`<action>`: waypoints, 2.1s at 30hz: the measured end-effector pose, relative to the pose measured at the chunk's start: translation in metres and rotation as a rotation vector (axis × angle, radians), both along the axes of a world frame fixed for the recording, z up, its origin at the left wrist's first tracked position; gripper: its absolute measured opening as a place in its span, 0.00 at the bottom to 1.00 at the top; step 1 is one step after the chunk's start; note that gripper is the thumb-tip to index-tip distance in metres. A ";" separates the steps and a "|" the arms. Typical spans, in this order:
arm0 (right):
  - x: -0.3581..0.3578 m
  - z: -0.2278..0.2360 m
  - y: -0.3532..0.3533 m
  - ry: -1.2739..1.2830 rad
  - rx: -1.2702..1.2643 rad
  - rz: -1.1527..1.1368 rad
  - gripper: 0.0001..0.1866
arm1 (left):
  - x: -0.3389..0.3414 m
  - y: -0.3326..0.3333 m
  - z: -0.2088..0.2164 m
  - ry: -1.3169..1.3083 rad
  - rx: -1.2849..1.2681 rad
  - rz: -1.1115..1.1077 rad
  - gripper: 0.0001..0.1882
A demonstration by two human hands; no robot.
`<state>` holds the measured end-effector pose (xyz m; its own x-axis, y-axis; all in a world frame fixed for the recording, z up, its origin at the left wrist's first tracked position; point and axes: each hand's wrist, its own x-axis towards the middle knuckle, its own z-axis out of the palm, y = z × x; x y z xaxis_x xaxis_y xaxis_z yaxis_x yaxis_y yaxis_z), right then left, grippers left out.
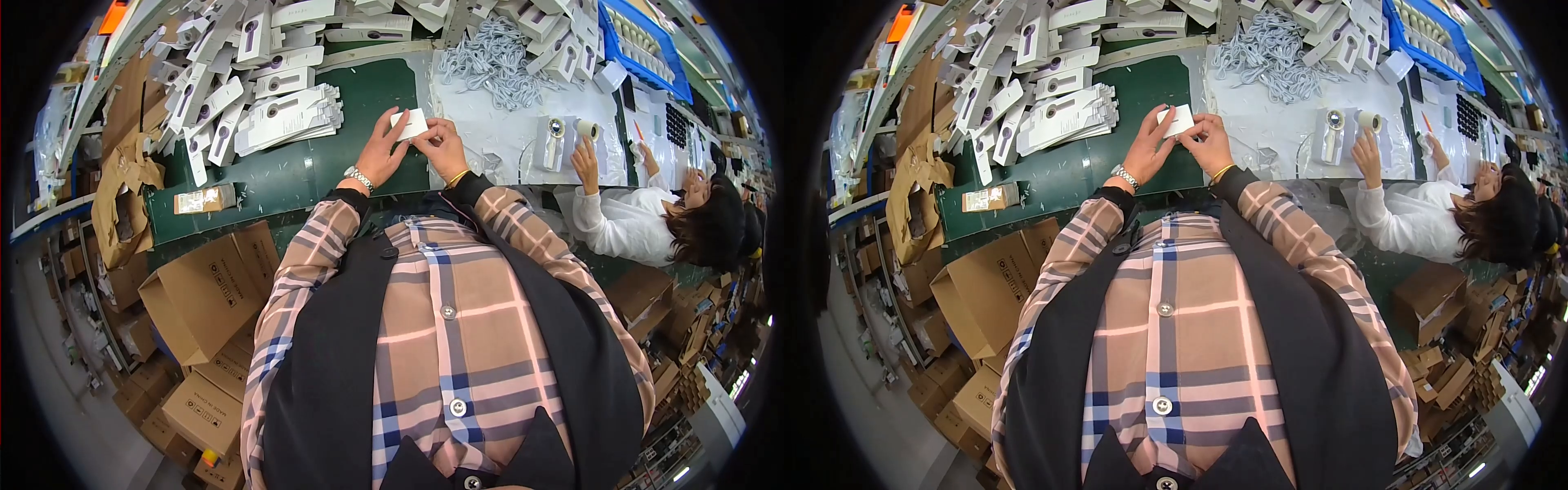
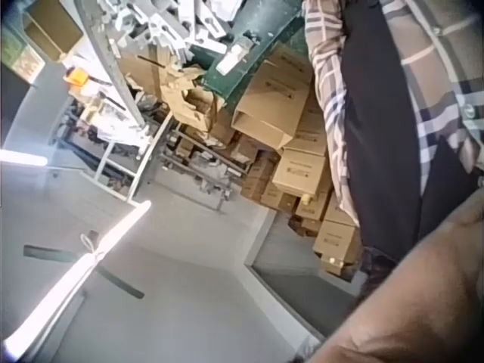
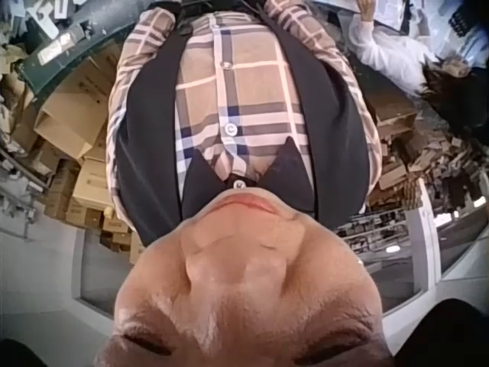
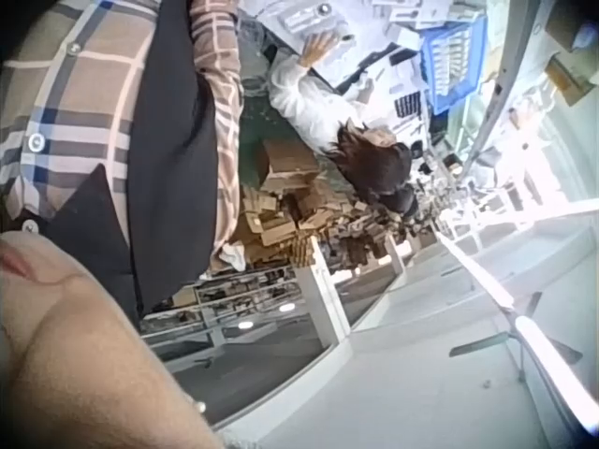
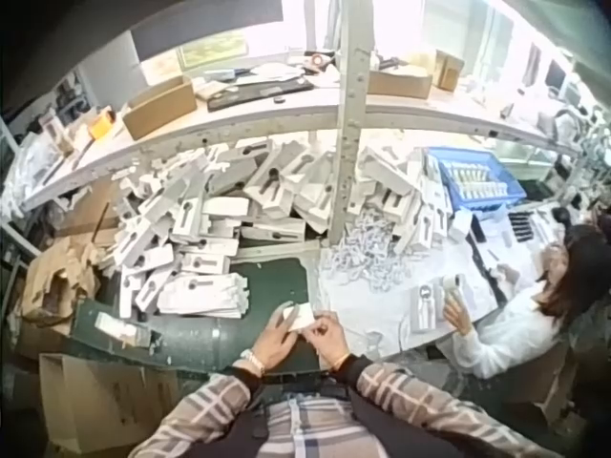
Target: The person packs a camera into a box, inserts a cable and a manual, and closes the lid. After repeating this process, they place the boxed items into a larger shipping carton and tighten a wrist strap.
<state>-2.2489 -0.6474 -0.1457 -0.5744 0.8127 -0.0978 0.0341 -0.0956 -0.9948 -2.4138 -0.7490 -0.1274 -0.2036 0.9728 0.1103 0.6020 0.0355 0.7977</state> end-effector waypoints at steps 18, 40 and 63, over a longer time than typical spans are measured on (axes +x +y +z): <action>0.018 0.010 0.004 -0.007 0.520 0.043 0.07 | 0.003 0.000 0.007 -0.034 0.000 0.015 0.35; 0.026 0.013 0.023 -0.122 1.043 0.217 0.12 | 0.007 -0.001 0.004 -0.036 0.016 0.030 0.34; 0.027 0.013 0.030 -0.137 1.227 0.237 0.17 | 0.006 0.001 0.007 -0.085 0.006 0.016 0.34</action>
